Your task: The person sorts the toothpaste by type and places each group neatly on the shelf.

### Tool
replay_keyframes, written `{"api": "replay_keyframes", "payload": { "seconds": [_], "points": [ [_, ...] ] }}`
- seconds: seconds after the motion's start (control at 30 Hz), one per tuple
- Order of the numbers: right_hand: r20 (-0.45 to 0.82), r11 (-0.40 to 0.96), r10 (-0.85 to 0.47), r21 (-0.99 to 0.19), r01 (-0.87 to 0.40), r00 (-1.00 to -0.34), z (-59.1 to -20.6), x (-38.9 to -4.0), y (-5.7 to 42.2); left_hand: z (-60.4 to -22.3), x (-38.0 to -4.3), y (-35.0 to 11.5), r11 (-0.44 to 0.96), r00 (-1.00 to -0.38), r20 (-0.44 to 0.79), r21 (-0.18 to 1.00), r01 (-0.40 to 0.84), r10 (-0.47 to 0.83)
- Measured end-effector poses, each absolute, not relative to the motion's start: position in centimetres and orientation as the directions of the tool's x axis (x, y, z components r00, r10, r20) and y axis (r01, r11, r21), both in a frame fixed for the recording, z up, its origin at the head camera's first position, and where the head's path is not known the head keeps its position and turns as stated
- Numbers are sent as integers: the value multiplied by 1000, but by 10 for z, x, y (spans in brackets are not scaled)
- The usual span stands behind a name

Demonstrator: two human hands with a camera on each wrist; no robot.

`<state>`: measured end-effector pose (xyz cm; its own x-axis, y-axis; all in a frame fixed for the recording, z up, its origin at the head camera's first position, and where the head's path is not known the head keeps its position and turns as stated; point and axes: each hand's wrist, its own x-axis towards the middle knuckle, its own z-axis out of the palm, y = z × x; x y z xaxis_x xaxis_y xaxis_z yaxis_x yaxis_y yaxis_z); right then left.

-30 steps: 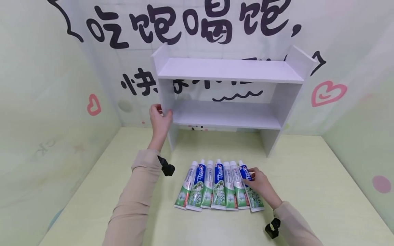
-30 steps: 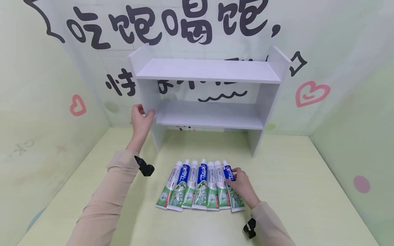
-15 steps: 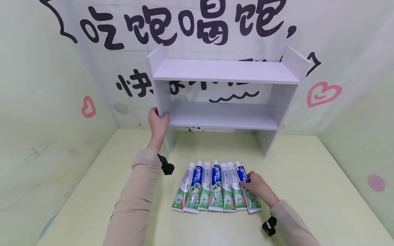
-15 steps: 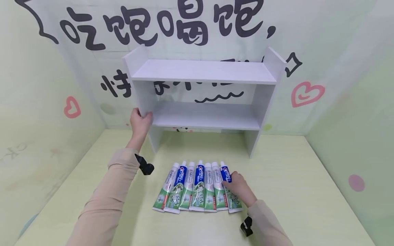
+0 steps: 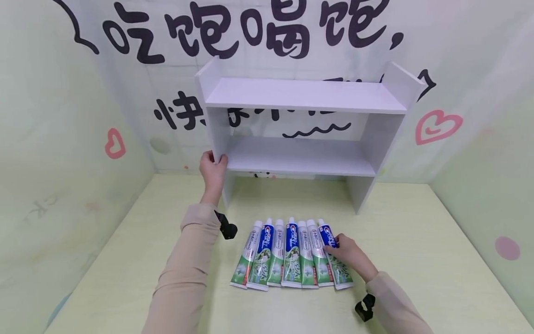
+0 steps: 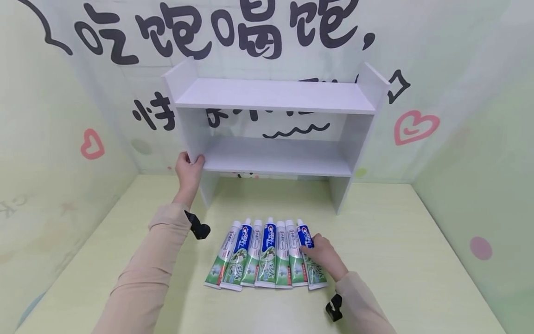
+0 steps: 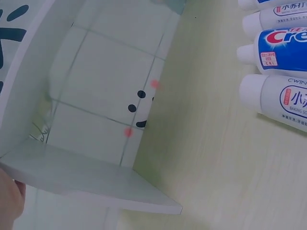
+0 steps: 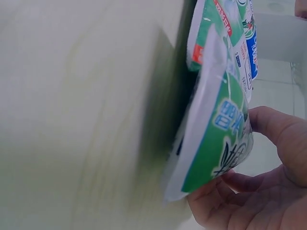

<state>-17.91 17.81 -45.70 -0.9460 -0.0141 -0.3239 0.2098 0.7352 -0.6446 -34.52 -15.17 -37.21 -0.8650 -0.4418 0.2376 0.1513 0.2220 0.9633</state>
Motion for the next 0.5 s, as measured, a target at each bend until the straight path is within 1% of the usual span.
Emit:
{"api": "replay_keyframes", "payload": {
  "seconds": [0.33,0.5],
  "points": [
    [-307,751,-12,-632,194,-952,-454,-182,186,-372,-346,-147,250,-864,285,949,193,-416],
    [-301,764,-19,-620,181,-953,-456,-185,184,-375,-343,-152,255,-851,292,947,195,-436]
  ]
}}
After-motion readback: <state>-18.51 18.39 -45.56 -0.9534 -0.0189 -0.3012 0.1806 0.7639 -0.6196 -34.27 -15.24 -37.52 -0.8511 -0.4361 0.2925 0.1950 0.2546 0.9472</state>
